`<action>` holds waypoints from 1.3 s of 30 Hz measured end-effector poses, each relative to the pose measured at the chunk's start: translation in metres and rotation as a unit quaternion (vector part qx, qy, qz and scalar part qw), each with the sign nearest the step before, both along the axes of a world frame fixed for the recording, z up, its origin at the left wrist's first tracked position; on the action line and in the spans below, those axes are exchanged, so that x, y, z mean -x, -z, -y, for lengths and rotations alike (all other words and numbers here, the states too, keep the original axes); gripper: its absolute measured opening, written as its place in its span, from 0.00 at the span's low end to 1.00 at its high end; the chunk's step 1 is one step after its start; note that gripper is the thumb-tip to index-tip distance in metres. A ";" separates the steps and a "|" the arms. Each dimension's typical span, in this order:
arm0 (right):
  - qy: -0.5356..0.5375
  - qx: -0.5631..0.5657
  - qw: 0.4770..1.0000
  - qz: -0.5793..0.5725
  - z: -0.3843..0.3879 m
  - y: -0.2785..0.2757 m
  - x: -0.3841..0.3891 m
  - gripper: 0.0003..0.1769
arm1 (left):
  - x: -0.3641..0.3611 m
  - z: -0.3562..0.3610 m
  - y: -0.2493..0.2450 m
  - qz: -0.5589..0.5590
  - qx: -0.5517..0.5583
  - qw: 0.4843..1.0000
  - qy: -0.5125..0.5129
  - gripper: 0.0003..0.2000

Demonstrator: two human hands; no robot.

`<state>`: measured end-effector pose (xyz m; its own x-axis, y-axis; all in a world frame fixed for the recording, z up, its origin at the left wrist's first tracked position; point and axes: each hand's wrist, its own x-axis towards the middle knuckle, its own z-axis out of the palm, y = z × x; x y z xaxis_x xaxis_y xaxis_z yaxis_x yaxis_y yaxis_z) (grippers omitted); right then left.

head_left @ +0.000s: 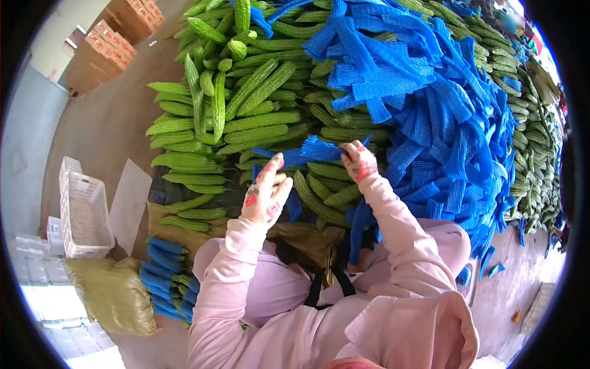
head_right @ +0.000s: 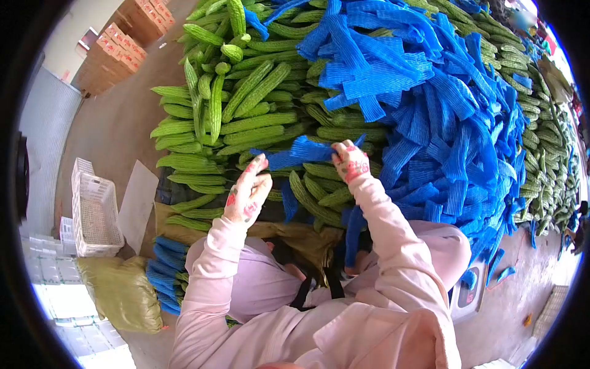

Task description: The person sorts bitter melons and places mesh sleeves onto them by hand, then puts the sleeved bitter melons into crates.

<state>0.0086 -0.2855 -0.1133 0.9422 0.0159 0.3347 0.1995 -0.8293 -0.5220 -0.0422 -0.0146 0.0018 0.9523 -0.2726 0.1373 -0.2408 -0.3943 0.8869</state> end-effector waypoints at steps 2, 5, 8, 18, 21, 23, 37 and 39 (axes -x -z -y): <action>-0.070 -0.087 0.993 0.047 -0.015 -0.032 0.008 0.11 | -0.013 0.002 0.012 0.065 0.016 0.998 -0.017 0.26; -0.118 -0.161 0.975 0.094 -0.030 -0.071 0.022 0.12 | -0.016 0.011 -0.005 -0.232 0.213 0.948 -0.047 0.23; -0.134 -0.165 0.973 0.087 -0.031 -0.087 0.031 0.13 | -0.015 0.015 -0.010 -0.269 0.227 0.935 -0.045 0.15; -0.174 -0.541 0.823 -0.011 -0.099 -0.081 0.114 0.43 | 0.016 0.048 0.022 -0.161 0.287 0.943 0.055 0.12; -0.199 -0.598 0.771 -0.089 -0.099 -0.076 0.121 0.43 | 0.019 0.031 0.026 -0.212 0.320 0.918 0.097 0.13; -0.185 -0.613 0.763 -0.088 -0.099 -0.079 0.126 0.43 | 0.022 0.029 0.021 -0.242 0.308 0.914 0.110 0.12; 0.012 -0.219 0.976 0.013 -0.045 -0.065 0.115 0.13 | 0.024 -0.001 -0.006 -0.141 0.131 0.981 -0.015 0.04; -0.002 -0.237 0.971 -0.001 -0.065 -0.080 0.123 0.11 | 0.040 0.037 -0.026 0.324 -0.144 0.934 0.044 0.04</action>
<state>-0.1144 -0.2203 -0.0332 0.9430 -0.1358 0.3039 0.2013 -0.4942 -0.8457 -0.0821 -0.0519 0.0283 0.6662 -0.4609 0.5863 -0.7334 -0.5472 0.4034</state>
